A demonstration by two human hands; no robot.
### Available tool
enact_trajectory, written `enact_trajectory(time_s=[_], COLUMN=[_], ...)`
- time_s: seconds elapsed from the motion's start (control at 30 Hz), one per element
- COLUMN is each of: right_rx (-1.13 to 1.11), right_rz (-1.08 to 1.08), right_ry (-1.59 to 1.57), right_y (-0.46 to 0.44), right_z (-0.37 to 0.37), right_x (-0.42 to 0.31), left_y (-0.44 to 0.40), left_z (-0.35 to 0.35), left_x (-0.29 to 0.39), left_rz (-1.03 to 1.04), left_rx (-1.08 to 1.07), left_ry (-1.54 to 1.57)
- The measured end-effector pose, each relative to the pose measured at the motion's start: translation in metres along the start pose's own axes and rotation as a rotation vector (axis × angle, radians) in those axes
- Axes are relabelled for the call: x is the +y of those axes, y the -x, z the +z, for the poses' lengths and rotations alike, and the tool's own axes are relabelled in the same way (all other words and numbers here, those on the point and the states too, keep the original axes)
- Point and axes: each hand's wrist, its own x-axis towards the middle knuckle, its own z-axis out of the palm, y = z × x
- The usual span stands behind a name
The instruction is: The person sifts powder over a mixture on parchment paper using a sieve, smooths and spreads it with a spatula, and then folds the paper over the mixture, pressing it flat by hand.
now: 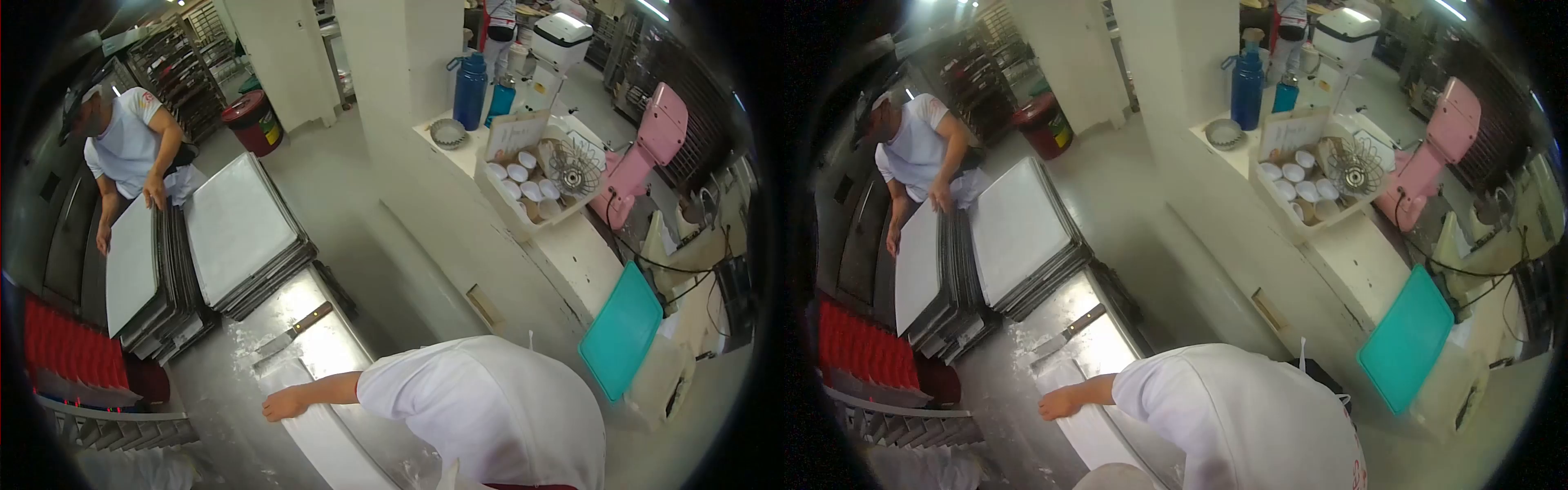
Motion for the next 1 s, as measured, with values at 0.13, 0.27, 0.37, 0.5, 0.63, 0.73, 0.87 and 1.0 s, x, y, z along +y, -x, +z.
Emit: enact_trajectory(time_s=[0.13, 0.27, 0.37, 0.5, 0.63, 0.73, 0.87, 1.0], right_rx=[0.036, 0.082, 0.283, -0.090, -0.218, -0.287, -0.282, -0.296], right_rz=[-0.073, -0.037, -0.061, -0.096, -0.057, -0.111, -0.173, -0.227], right_ry=[0.024, -0.022, -0.392, -0.151, -0.130, -0.054, -0.092, -0.173], right_y=[0.000, -0.003, 0.005, -0.001, -0.010, -0.009, -0.011, -0.006], right_z=[0.009, 0.016, 0.055, 0.044, 0.063, 0.093, 0.098, 0.086], right_x=[0.005, 0.009, 0.020, -0.058, -0.196, -0.278, -0.309, -0.260], left_y=[0.011, 0.017, 0.035, 0.063, 0.037, 0.031, 0.034, 0.036], left_z=[-0.001, -0.003, -0.023, -0.049, -0.103, -0.114, -0.113, -0.111], left_x=[-0.011, -0.038, -0.094, -0.141, -0.070, -0.060, -0.063, -0.060], left_rz=[0.018, 0.035, -0.089, -0.349, -0.154, -0.179, -0.227, -0.256], left_rx=[-0.015, -0.054, -0.140, -0.280, -0.040, -0.053, -0.004, -0.006], left_ry=[-0.008, 0.005, -0.042, 0.034, -0.115, -0.030, 0.020, -0.080])
